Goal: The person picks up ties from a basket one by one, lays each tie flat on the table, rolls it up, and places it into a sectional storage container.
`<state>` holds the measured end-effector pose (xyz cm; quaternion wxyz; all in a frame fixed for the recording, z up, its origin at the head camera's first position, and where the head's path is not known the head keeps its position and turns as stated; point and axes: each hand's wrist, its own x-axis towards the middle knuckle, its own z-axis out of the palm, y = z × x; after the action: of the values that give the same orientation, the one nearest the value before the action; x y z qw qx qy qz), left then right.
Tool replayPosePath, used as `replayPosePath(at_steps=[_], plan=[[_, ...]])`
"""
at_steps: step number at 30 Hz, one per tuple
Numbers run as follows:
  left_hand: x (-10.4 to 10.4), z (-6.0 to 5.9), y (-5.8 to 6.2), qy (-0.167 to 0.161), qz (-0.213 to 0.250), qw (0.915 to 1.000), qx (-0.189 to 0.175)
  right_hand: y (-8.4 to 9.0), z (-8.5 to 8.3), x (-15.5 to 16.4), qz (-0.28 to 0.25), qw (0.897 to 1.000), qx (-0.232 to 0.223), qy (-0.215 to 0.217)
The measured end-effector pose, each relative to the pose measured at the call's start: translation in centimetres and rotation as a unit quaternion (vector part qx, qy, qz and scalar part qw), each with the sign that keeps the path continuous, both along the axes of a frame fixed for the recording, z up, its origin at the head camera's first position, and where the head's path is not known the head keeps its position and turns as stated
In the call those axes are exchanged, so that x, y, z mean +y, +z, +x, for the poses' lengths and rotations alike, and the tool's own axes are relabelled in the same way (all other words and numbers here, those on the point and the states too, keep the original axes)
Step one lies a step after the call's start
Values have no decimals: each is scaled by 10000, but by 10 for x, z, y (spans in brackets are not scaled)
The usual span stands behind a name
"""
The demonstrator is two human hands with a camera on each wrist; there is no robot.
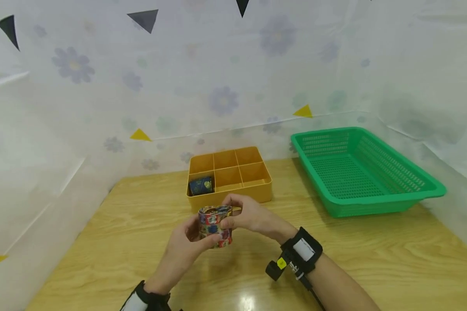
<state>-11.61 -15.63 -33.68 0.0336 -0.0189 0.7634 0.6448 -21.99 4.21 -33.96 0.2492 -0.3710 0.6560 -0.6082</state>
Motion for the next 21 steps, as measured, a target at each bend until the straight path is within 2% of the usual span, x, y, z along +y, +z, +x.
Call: replayPosePath(at_steps=[3, 6, 10, 14, 18, 21], plan=[[3, -7, 9, -238, -303, 9991, 196, 5, -2, 5, -42, 10000, 10, -58], [6, -14, 15, -330, -726, 9954, 530, 11, -4, 10, -49, 9995, 236, -208], [7, -24, 26, -421, -1320, 9844, 1081, 20, -3, 14, 9, 9947, 726, -724], [4, -39, 37, -620, -1915, 9632, 1782, 27, -6, 18, 57, 9878, 870, -1287], [-2, -60, 46, -557, -2671, 9329, 2351, 26, -14, 27, 13, 9797, 686, -1884], [-7, -76, 49, -392, -3308, 9087, 2515, 21, -22, 37, -72, 9662, 718, -2475]])
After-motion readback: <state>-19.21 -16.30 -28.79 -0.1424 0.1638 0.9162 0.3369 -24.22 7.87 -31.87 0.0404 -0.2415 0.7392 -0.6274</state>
